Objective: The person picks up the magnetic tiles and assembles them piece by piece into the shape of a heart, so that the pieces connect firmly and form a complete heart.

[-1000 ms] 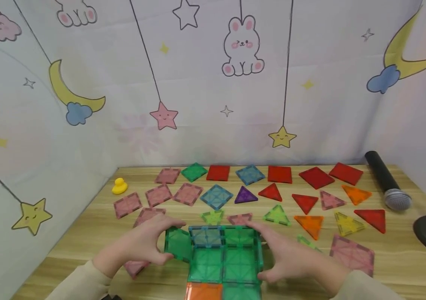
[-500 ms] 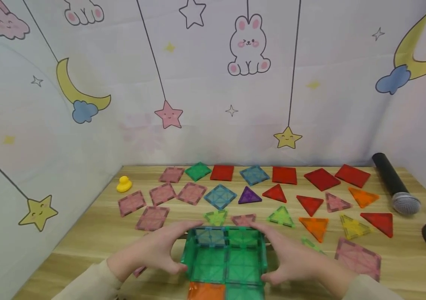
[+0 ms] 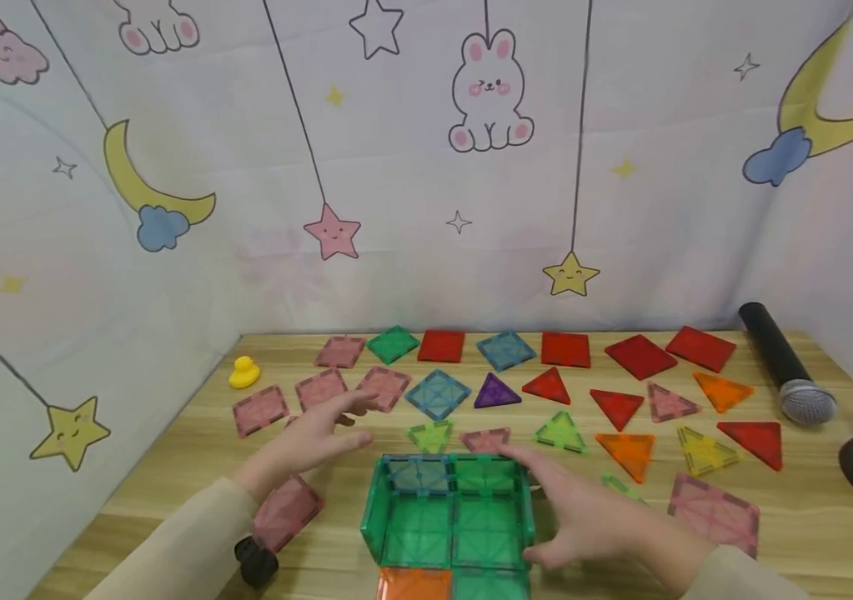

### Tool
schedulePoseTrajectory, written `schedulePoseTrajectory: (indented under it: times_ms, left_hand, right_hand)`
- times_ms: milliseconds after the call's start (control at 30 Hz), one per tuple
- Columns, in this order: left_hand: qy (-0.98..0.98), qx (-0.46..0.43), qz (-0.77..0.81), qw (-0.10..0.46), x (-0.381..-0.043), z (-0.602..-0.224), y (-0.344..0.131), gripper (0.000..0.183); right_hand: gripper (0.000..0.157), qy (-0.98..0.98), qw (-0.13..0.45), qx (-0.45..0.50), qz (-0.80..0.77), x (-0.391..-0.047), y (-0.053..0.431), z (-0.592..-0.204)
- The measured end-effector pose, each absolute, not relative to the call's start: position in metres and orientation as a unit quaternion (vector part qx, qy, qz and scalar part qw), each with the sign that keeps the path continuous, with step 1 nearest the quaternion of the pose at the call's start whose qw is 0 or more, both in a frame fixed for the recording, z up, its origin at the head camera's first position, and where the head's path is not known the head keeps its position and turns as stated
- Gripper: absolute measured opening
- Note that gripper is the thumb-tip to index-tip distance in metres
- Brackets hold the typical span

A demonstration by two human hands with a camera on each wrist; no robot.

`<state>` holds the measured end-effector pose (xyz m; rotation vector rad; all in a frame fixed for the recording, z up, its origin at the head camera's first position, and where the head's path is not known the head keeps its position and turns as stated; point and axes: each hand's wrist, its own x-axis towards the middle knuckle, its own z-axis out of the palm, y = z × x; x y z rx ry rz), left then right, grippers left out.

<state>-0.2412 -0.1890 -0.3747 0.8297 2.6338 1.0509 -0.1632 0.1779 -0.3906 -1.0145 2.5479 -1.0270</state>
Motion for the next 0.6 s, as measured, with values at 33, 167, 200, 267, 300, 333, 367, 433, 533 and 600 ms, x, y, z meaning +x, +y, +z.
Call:
schedulePoseTrajectory:
  times_ms: [33, 167, 200, 267, 300, 333, 367, 433, 533, 600]
  left_hand:
    - [0.897, 0.271, 0.337, 0.090, -0.248, -0.379, -0.190, 0.060]
    - [0.921, 0.247, 0.281, 0.110, -0.264, -0.389, -0.188, 0.063]
    - [0.925, 0.245, 0.269, 0.113, -0.266, -0.391, -0.188, 0.063]
    - [0.928, 0.244, 0.257, 0.116, -0.267, -0.391, -0.187, 0.061]
    - [0.928, 0.244, 0.256, 0.118, -0.267, -0.391, -0.187, 0.061]
    - [0.928, 0.244, 0.253, 0.120, -0.266, -0.389, -0.186, 0.060]
    - [0.928, 0.241, 0.255, 0.123, -0.265, -0.388, -0.186, 0.060]
    - [0.928, 0.239, 0.256, 0.128, -0.264, -0.381, -0.186, 0.058]
    - [0.928, 0.232, 0.262, 0.126, -0.268, -0.369, -0.185, 0.056]
    - [0.926, 0.234, 0.270, 0.117, -0.275, -0.361, -0.183, 0.055]
  right_hand:
    - [0.104, 0.866, 0.103, -0.346, -0.346, -0.163, 0.178, -0.391]
    - [0.103, 0.866, 0.097, -0.352, -0.342, -0.163, 0.179, -0.391]
    - [0.102, 0.865, 0.099, -0.352, -0.343, -0.163, 0.179, -0.391]
    - [0.102, 0.866, 0.103, -0.348, -0.345, -0.163, 0.180, -0.390]
    - [0.101, 0.866, 0.105, -0.346, -0.345, -0.163, 0.180, -0.390]
    - [0.101, 0.866, 0.108, -0.343, -0.346, -0.163, 0.181, -0.389]
    - [0.101, 0.867, 0.110, -0.340, -0.347, -0.162, 0.182, -0.389]
    - [0.101, 0.868, 0.115, -0.335, -0.348, -0.162, 0.183, -0.388]
    - [0.102, 0.868, 0.115, -0.334, -0.349, -0.161, 0.184, -0.388]
    - [0.102, 0.868, 0.114, -0.335, -0.349, -0.161, 0.184, -0.389]
